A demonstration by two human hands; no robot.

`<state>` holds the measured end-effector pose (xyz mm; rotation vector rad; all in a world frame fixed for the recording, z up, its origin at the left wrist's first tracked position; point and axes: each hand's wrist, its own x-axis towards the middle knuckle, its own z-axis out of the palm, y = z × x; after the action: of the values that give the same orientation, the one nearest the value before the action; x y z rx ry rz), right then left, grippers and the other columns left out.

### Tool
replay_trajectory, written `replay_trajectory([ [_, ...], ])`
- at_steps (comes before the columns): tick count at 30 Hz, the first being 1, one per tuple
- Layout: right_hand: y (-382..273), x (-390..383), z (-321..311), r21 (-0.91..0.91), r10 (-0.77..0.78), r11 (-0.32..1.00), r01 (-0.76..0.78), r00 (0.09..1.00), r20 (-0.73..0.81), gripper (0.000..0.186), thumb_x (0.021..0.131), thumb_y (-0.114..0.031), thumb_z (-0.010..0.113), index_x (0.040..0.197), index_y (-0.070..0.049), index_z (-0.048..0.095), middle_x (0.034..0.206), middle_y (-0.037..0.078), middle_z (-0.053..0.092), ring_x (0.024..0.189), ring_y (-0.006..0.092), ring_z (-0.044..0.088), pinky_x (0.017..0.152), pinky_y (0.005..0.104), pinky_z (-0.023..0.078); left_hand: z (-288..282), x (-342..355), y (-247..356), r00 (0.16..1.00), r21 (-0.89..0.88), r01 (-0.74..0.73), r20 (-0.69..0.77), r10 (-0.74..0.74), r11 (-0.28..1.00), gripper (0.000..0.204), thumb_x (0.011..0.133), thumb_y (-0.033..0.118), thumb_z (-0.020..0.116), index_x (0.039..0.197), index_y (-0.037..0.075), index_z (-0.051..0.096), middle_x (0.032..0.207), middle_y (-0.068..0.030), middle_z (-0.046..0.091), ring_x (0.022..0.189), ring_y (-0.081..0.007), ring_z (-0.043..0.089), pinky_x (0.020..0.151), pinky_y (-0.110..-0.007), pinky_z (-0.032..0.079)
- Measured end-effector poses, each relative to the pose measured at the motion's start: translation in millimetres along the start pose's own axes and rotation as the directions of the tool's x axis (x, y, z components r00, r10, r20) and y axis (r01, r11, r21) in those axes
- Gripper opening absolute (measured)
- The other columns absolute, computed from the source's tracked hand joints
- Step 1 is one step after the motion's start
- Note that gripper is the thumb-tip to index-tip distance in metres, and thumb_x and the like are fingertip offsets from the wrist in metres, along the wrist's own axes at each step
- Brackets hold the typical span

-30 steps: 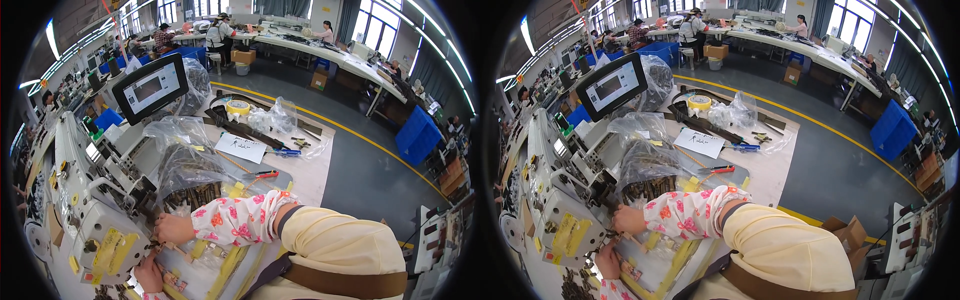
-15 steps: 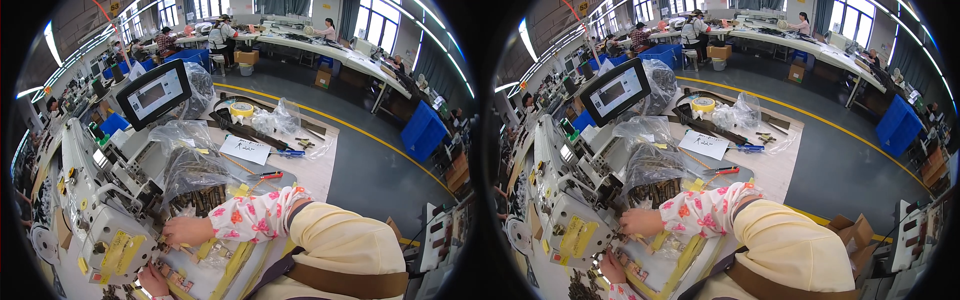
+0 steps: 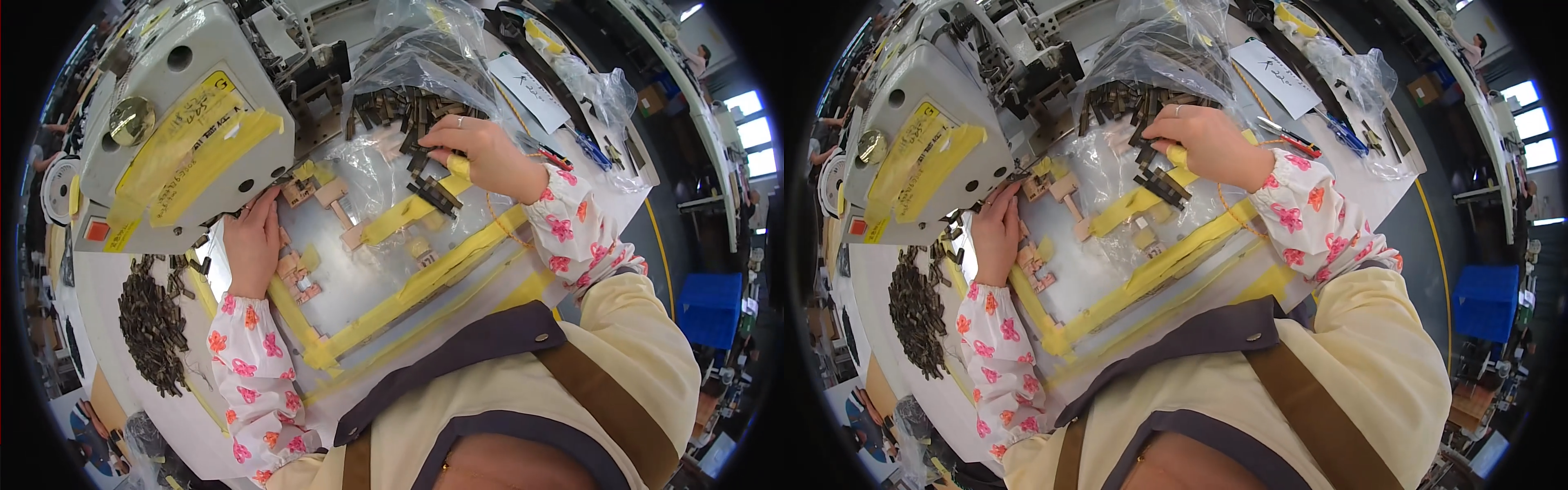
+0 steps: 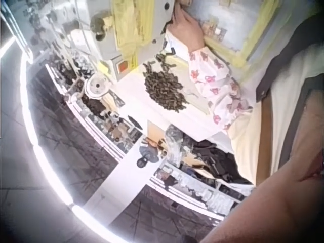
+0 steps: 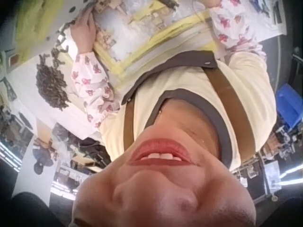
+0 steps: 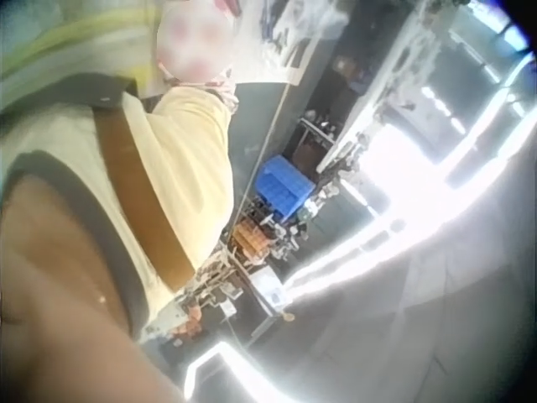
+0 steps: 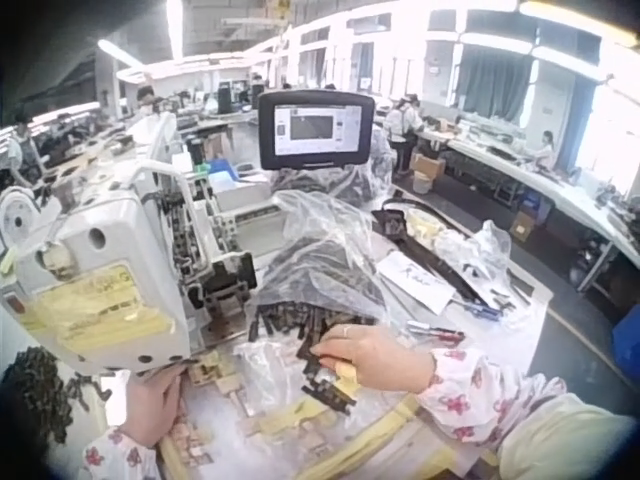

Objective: Assembling small leather straps onto a base using a specialized machine.

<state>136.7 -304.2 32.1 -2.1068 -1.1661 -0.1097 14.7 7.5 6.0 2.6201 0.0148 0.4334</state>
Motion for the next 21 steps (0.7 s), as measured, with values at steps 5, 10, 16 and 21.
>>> replay_trajectory([
  [5,0.7,1.7,3.5,-0.412,-0.208,0.884,0.222,0.975,0.080,0.026,0.068,-0.003,0.064,0.094,-0.004,0.062,0.099,0.007,0.058,0.088,0.0245,0.056,0.073,0.0345,0.047,1.9,-7.8,3.8,0.984,0.241,-0.143,-0.072,0.165,0.960,0.016,0.084,0.011,0.055,0.097,0.009,0.065,0.092,-0.0110,0.065,0.089,-0.0323,0.057,0.087,-0.042,0.038],
  [10,8.4,16.9,32.7,-0.489,-0.220,0.818,0.303,0.950,0.221,0.006,0.070,-0.010,0.058,0.072,-0.005,0.059,0.087,0.008,0.056,0.086,0.0246,0.057,0.070,0.0333,0.049,2.2,-18.5,-8.2,0.985,0.164,-0.147,-0.072,0.160,0.975,0.008,0.086,0.011,0.054,0.087,0.005,0.059,0.083,-0.0133,0.062,0.084,-0.0345,0.054,0.085,-0.043,0.035],
  [16,16.1,27.9,15.6,-0.363,-0.258,0.867,0.340,0.932,0.256,0.011,0.071,-0.008,0.056,0.080,-0.001,0.055,0.085,0.012,0.055,0.081,0.0286,0.058,0.068,0.0357,0.049,14.4,-11.4,-22.8,0.999,-0.012,-0.019,-0.044,0.019,1.000,0.010,0.085,0.009,0.054,0.090,0.003,0.060,0.085,-0.0159,0.061,0.078,-0.0382,0.053,0.074,-0.044,0.040],
  [21,18.3,36.6,-2.0,-0.394,-0.329,0.851,0.346,0.938,0.114,0.011,0.073,-0.008,0.063,0.083,-0.005,0.060,0.085,0.006,0.060,0.074,0.0248,0.060,0.059,0.0342,0.049,18.2,0.0,-16.1,0.994,-0.062,-0.063,-0.096,0.057,0.996,0.013,0.086,0.010,0.054,0.095,0.003,0.060,0.086,-0.0176,0.062,0.081,-0.0388,0.054,0.071,-0.043,0.042],
])
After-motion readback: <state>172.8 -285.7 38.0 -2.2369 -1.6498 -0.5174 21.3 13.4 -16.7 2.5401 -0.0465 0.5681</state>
